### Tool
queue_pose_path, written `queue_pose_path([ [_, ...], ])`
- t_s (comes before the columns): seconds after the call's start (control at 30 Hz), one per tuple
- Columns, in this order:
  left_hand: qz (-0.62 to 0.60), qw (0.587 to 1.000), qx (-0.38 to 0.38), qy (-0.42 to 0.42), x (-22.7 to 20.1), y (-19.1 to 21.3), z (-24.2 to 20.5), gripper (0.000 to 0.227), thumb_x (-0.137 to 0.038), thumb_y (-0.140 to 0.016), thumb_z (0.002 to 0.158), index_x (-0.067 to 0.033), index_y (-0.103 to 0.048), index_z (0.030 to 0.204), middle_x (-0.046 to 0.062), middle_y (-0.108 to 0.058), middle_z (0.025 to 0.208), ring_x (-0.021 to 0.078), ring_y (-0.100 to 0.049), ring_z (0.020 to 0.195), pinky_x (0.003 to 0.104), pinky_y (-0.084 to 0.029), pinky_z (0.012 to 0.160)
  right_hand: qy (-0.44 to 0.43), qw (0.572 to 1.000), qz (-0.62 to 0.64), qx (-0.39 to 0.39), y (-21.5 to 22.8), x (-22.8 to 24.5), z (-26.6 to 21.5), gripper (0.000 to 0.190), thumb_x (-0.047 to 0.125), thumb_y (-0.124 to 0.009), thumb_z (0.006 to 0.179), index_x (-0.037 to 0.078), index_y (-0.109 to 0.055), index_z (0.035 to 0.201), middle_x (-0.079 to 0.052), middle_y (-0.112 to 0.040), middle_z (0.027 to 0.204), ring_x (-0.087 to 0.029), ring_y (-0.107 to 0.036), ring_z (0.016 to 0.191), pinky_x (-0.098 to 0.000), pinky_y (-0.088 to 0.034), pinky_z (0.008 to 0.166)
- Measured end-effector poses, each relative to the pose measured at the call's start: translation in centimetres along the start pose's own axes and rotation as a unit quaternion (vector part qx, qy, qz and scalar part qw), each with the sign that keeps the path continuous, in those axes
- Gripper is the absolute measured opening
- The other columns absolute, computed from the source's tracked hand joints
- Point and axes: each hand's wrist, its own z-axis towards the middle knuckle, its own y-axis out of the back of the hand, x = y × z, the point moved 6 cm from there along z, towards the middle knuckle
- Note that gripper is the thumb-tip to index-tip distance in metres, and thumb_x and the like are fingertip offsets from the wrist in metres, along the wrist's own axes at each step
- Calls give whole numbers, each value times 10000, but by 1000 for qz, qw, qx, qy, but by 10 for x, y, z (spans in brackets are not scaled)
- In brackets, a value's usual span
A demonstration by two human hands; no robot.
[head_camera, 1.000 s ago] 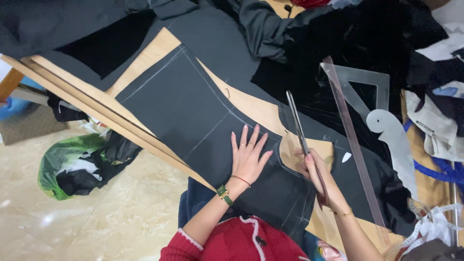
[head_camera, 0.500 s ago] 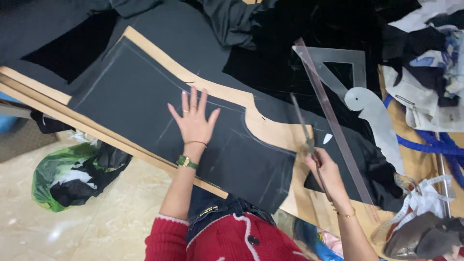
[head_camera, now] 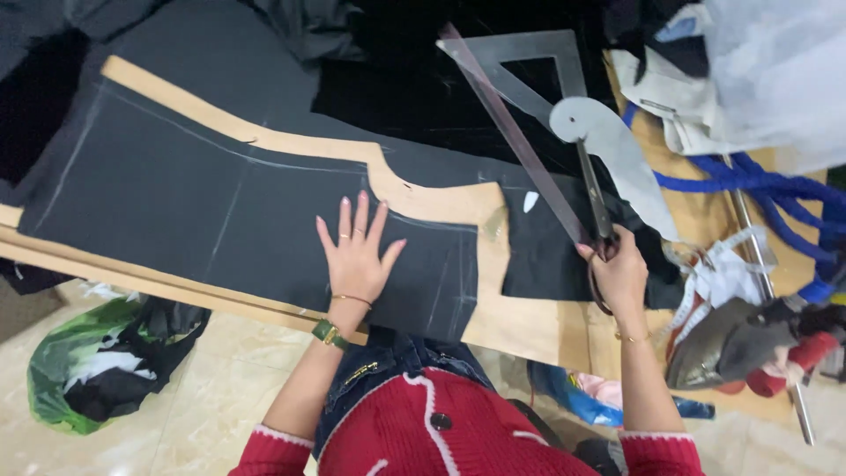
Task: The person cuts a large piece of black fabric along marked lines using shears. They then fold the cut fabric piece and trim additional edges to refine the shape.
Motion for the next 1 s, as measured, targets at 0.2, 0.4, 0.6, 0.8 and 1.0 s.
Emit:
queue_pose_path([
  [0.2,31,999,0,25,-16,-10,18,698,-663,-415,1013,-297,-361,1604,59,-240,1709,329,-215,1551,734,-83,1196,24,1000,11,-11,6,3,-7,712,328,-828,873,92,-511,1465,-223,-603,1220,-454,-616,1186,-577,-481,1012],
  [0.4,18,998,5,55,-30,-12,20,690,-614,-492,993,-256,-401,1577,82,-277,1692,350,-242,1541,729,-85,1196,168,975,-140,-33,-8,-13,-7,780,328,-746,905,84,-442,1581,-203,-578,1267,-412,-595,1166,-559,-464,921],
  [0.6,-25,994,-26,102,39,4,32,651,-548,-532,1002,-221,-422,1554,60,-279,1690,330,-234,1546,737,-88,1181,197,963,-174,-65,-25,-38,-4,766,437,-680,945,161,-442,1618,-161,-546,1379,-383,-562,1251,-576,-476,922],
  [0.8,75,961,-127,233,201,48,34,558,-463,-560,975,-134,-552,1425,147,-412,1594,392,-266,1515,789,-92,1111,244,954,-72,-156,-41,-20,-37,650,347,-659,931,140,-540,1536,-207,-516,1429,-505,-505,1172,-674,-404,846],
  [1.0,143,922,-142,332,340,53,23,607,-514,-538,1019,-120,-546,1481,180,-476,1569,391,-386,1460,771,-99,1110,244,958,132,-72,-95,83,-110,479,255,-684,945,15,-629,1356,-165,-653,1164,-284,-593,961,-385,-461,929],
])
